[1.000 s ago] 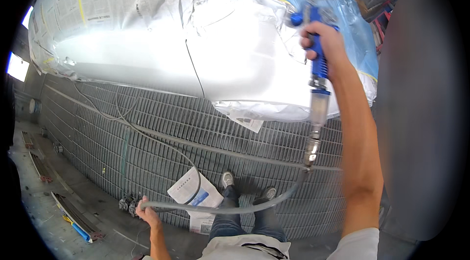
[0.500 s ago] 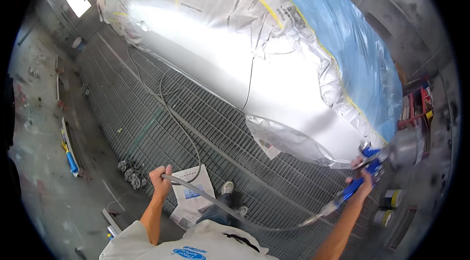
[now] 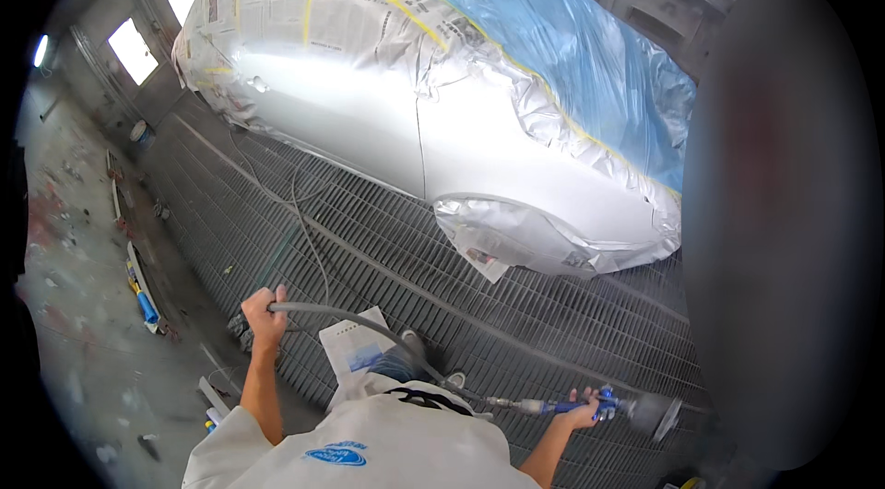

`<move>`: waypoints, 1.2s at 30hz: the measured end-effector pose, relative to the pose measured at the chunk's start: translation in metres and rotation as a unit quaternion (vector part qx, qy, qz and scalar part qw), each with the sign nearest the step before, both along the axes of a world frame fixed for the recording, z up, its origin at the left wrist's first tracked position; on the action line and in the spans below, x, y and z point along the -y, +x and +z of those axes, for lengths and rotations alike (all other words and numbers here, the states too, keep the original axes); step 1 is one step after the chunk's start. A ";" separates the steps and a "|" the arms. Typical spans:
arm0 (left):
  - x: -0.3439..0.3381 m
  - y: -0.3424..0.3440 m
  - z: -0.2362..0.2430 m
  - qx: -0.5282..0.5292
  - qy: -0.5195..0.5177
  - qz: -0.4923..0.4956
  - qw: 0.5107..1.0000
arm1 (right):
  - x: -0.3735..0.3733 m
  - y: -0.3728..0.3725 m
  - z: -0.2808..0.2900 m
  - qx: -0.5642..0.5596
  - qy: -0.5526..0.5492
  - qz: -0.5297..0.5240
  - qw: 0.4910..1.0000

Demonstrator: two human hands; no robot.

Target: The person uses a spray gun to apply white paint to the hood and front fender of a car inside a paint booth. The car is partially masked with newspaper and tape. The person moves around the vehicle to cover different sections, then removes some masking tape and newspaper before continuing to spray the lower edges of the hood.

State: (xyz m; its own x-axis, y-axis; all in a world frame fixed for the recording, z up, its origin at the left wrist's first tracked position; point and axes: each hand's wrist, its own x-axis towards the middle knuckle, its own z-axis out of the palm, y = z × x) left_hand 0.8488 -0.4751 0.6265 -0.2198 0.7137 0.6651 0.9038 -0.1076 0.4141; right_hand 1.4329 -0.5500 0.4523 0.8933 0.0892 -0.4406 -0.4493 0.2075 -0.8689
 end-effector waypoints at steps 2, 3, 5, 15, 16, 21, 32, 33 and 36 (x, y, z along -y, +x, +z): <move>0.007 -0.010 0.003 -0.027 0.011 0.004 1.000 | 0.028 0.005 -0.016 -0.017 -0.010 -0.054 0.998; 0.009 -0.013 0.007 -0.039 0.017 0.004 0.999 | 0.039 0.001 -0.024 -0.026 -0.023 -0.075 0.997; 0.008 -0.019 0.010 -0.051 0.026 0.001 0.998 | 0.056 -0.004 -0.033 -0.030 -0.036 -0.096 0.994; -0.030 -0.134 0.033 -0.074 0.042 0.016 0.996 | 0.011 -0.125 -0.025 -0.025 -0.038 0.002 0.999; -0.030 -0.159 0.027 -0.071 0.039 0.023 0.996 | -0.001 -0.146 -0.019 -0.019 -0.037 0.038 0.998; -0.042 -0.315 -0.013 -0.056 0.034 0.062 0.996 | -0.082 -0.262 -0.009 0.017 -0.044 0.126 0.991; -0.152 -0.683 0.020 -0.097 0.068 0.017 0.993 | -0.225 -0.562 -0.043 -0.061 -0.013 0.196 0.979; -0.160 -0.709 0.037 -0.118 0.065 0.007 0.991 | -0.242 -0.613 -0.022 -0.073 -0.034 0.168 0.982; -0.202 -0.765 0.090 -0.183 0.074 -0.038 0.980 | -0.264 -0.678 -0.012 -0.105 -0.025 0.122 0.987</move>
